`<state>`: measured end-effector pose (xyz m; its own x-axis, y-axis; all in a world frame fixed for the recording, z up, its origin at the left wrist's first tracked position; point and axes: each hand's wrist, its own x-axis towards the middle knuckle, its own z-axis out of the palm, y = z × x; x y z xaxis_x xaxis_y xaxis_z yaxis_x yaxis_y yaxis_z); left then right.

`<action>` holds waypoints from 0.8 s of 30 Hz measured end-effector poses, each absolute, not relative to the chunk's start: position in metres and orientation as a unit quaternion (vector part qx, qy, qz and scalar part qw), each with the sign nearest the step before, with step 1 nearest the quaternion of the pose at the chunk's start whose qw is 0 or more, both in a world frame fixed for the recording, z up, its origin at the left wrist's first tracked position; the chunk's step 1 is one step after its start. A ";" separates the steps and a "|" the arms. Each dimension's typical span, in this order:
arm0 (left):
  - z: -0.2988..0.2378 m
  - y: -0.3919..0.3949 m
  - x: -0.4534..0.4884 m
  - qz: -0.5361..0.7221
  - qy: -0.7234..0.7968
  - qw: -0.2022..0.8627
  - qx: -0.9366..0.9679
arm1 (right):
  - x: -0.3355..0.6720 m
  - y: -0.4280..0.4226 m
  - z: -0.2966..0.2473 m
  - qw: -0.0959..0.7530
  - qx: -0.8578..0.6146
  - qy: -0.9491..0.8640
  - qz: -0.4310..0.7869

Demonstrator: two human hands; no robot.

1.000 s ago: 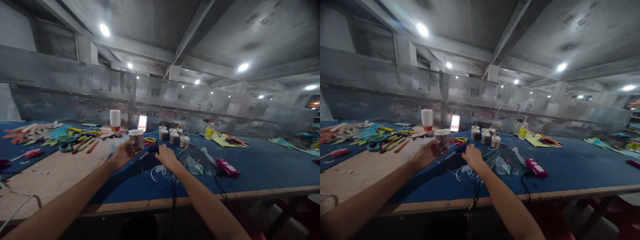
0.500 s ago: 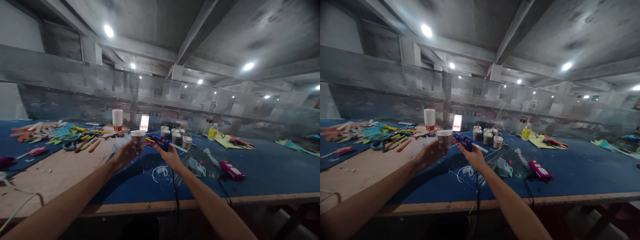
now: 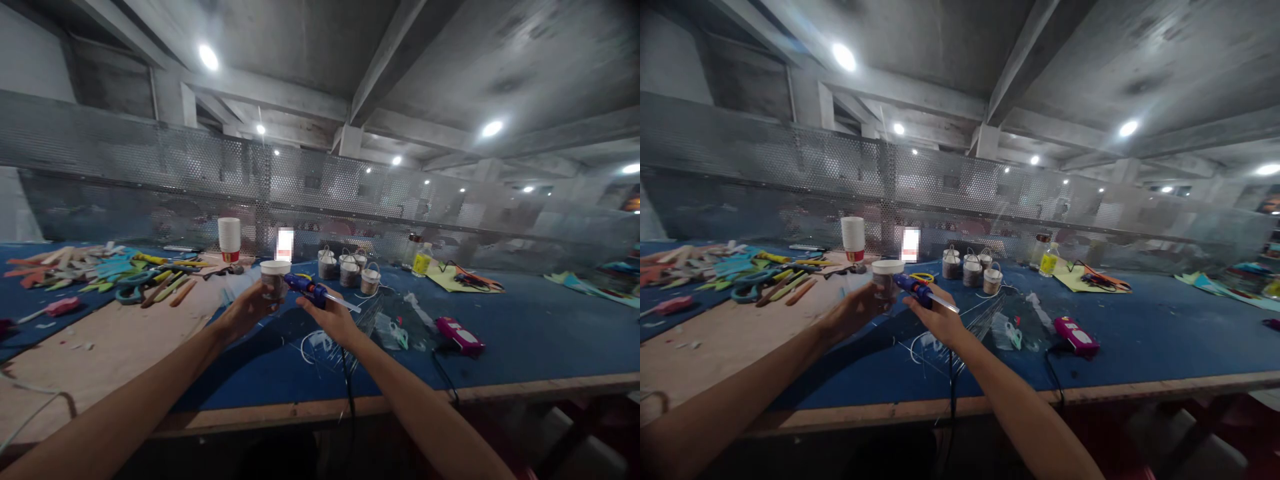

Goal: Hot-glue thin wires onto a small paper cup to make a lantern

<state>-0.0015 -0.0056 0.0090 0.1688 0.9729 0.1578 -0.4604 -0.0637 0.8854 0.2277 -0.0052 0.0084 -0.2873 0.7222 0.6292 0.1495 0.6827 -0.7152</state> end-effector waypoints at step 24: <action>0.018 -0.014 0.004 0.578 0.305 0.601 0.461 | 0.233 -0.014 0.018 0.499 -0.290 -0.793 0.197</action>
<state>0.0042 -0.0136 0.0178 0.1468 0.9750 0.1668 -0.4127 -0.0929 0.9061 0.2334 -0.0137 0.0181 -0.3343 0.6561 0.6766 0.2635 0.7543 -0.6013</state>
